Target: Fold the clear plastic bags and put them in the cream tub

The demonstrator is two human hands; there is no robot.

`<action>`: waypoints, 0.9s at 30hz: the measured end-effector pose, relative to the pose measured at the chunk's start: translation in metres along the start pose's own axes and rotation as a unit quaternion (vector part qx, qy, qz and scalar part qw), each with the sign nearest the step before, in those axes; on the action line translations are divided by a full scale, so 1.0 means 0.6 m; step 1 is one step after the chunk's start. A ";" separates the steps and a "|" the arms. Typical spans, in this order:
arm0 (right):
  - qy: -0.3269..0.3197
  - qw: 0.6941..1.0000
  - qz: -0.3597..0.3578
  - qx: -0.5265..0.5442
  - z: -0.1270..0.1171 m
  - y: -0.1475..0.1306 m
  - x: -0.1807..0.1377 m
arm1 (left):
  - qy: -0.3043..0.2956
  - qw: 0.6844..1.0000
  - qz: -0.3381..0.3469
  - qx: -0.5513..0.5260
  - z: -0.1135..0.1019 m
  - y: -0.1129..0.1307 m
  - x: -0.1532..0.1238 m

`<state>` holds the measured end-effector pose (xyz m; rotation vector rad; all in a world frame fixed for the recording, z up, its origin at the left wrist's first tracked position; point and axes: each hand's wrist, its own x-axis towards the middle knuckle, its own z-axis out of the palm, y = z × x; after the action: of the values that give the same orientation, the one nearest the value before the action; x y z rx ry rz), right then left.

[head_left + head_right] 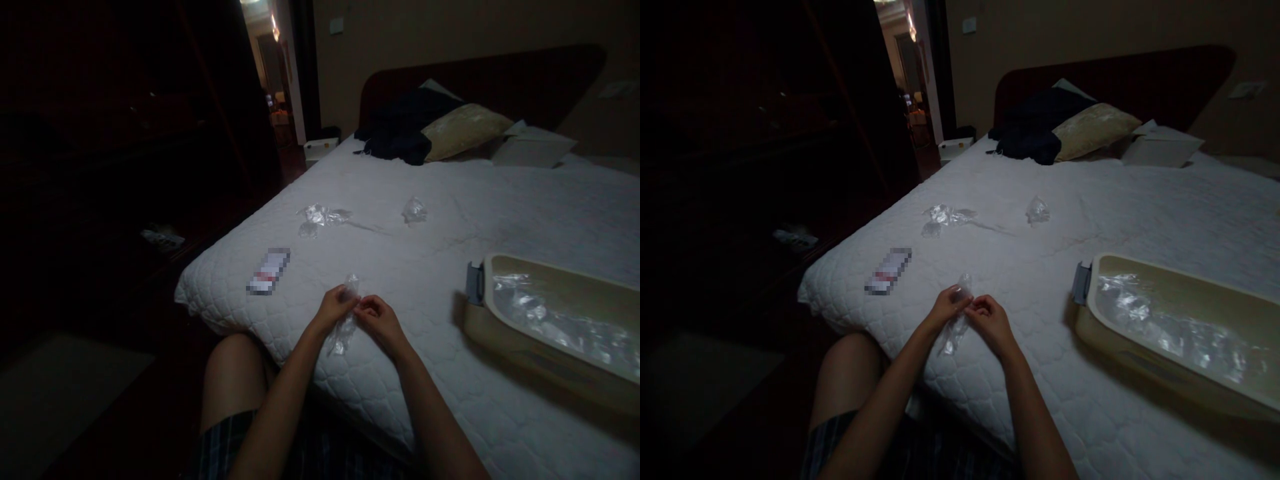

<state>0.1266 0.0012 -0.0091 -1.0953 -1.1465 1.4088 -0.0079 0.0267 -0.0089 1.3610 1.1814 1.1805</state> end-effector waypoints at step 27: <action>0.024 0.959 0.013 0.281 -0.039 -0.016 -0.001 | 0.013 0.937 -0.097 -0.336 -0.023 -0.010 0.012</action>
<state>0.1510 0.0038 -0.0031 -0.7300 -0.6305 1.5871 -0.0215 0.0352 -0.0131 0.6969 0.7892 1.2963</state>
